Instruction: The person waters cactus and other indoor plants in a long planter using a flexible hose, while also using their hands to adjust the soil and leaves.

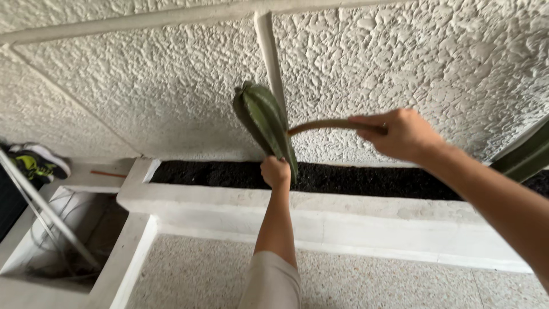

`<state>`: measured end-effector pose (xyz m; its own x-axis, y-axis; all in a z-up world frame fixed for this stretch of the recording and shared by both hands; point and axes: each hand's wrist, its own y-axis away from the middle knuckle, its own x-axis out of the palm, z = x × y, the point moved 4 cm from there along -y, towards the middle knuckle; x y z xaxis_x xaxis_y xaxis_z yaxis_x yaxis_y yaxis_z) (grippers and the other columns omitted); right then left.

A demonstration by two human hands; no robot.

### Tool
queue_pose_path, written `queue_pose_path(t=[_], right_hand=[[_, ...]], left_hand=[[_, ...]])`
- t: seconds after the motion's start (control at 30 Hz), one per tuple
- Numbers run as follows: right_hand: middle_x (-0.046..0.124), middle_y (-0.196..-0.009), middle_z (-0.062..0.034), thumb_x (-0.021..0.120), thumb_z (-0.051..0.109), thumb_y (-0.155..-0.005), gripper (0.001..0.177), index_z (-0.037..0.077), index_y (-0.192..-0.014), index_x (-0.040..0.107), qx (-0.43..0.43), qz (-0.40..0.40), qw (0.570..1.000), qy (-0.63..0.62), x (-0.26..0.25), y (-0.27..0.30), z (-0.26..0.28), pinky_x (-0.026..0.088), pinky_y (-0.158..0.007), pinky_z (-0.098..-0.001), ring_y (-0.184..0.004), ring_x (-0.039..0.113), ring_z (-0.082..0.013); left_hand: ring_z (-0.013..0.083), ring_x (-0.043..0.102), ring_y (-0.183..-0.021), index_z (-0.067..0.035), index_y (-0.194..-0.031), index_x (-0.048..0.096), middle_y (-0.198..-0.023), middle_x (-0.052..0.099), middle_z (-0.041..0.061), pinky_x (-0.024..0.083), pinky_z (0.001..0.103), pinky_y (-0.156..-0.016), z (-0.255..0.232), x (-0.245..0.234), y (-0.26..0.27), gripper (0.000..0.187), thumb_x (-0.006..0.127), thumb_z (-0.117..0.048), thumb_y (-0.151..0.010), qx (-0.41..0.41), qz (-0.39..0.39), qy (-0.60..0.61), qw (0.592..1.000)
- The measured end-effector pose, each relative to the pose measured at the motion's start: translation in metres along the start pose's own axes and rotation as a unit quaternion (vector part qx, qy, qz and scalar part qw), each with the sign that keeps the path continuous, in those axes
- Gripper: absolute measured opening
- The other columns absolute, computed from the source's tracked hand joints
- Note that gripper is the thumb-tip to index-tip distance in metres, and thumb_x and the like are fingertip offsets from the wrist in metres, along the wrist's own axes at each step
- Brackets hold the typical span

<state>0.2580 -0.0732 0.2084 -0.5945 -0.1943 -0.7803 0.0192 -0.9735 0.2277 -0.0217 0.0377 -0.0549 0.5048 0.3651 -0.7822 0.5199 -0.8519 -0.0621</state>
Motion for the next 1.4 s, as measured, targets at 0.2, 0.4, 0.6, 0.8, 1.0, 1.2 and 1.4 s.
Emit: queue_pose_path(t=[0.2,0.4,0.6,0.8,1.0,1.2,1.4], right_hand=[[0.075,-0.068,-0.0005,0.062,0.039,-0.096,0.039,0.044,-0.135,0.063,-0.044,-0.026,0.991,0.123,0.017,-0.023,-0.012,0.04,-0.04,-0.0259,-0.039,0.038,-0.009],[0.073,-0.067,-0.0029,0.067,0.037,-0.098,0.035,0.039,-0.133,0.066,0.015,-0.012,1.0,0.016,-0.006,-0.016,-0.013,0.039,-0.042,-0.0273,-0.042,0.04,-0.0104],[0.073,-0.064,-0.0082,0.07,0.038,-0.095,0.034,0.033,-0.129,0.068,0.02,-0.061,0.998,-0.018,-0.051,0.016,0.002,0.036,-0.043,-0.0301,-0.042,0.039,-0.0152],[0.069,-0.069,-0.0095,0.071,0.036,-0.099,0.035,0.031,-0.133,0.07,-0.037,-0.113,0.993,0.007,-0.079,0.032,0.013,0.043,-0.046,-0.0322,-0.042,0.047,-0.016],[0.074,-0.068,-0.0092,0.072,0.031,-0.096,0.028,0.027,-0.123,0.074,-0.123,-0.172,0.977,-0.02,-0.095,0.039,0.021,0.042,-0.041,-0.032,-0.044,0.053,-0.0138],[0.074,-0.066,-0.0084,0.071,0.028,-0.094,0.028,0.024,-0.121,0.076,-0.141,-0.187,0.972,-0.024,-0.094,0.047,0.041,0.045,-0.046,-0.0322,-0.047,0.055,-0.013],[0.073,-0.067,-0.009,0.071,0.03,-0.095,0.03,0.027,-0.125,0.074,-0.133,-0.189,0.973,-0.012,-0.091,0.049,0.041,0.044,-0.045,-0.0345,-0.048,0.056,-0.0143]], left_hand=[[0.0321,0.076,-0.078,0.0,-0.092,0.073,-0.089,0.076,0.018,0.064,0.039,-0.064,0.007,0.009,-0.009,0.029,0.075,-0.028,-0.091,-0.02,0.032,-0.026,0.999],[0.034,0.075,-0.091,-0.005,-0.1,0.072,-0.097,0.075,0.016,0.064,0.043,-0.077,0.006,0.003,-0.02,0.029,0.078,-0.029,-0.085,-0.035,0.087,-0.022,0.995],[0.0365,0.072,-0.098,-0.009,-0.109,0.069,-0.101,0.073,0.016,0.06,0.048,-0.085,-0.029,-0.058,-0.037,0.042,0.08,-0.036,-0.079,0.059,0.094,0.006,0.994],[0.0158,0.06,-0.058,-0.006,-0.082,0.073,-0.074,0.072,0.009,0.048,0.034,-0.055,-0.095,-0.183,-0.024,0.039,0.074,-0.043,-0.093,0.172,0.107,-0.044,0.978],[0.01,0.051,-0.046,-0.013,-0.079,0.078,-0.068,0.074,0.002,0.04,0.031,-0.053,-0.138,-0.277,-0.038,0.031,0.07,-0.039,-0.094,0.216,-0.052,-0.013,0.975],[0.0091,0.053,-0.053,-0.015,-0.078,0.068,-0.068,0.062,0.0,0.046,0.028,-0.056,-0.152,-0.222,-0.056,0.034,0.057,-0.037,-0.102,0.275,0.114,0.19,0.936],[0.0115,0.055,-0.05,-0.014,-0.073,0.067,-0.063,0.06,-0.001,0.044,0.031,-0.05,-0.15,-0.22,-0.057,0.019,0.065,-0.026,-0.088,0.148,0.194,0.353,0.903]])
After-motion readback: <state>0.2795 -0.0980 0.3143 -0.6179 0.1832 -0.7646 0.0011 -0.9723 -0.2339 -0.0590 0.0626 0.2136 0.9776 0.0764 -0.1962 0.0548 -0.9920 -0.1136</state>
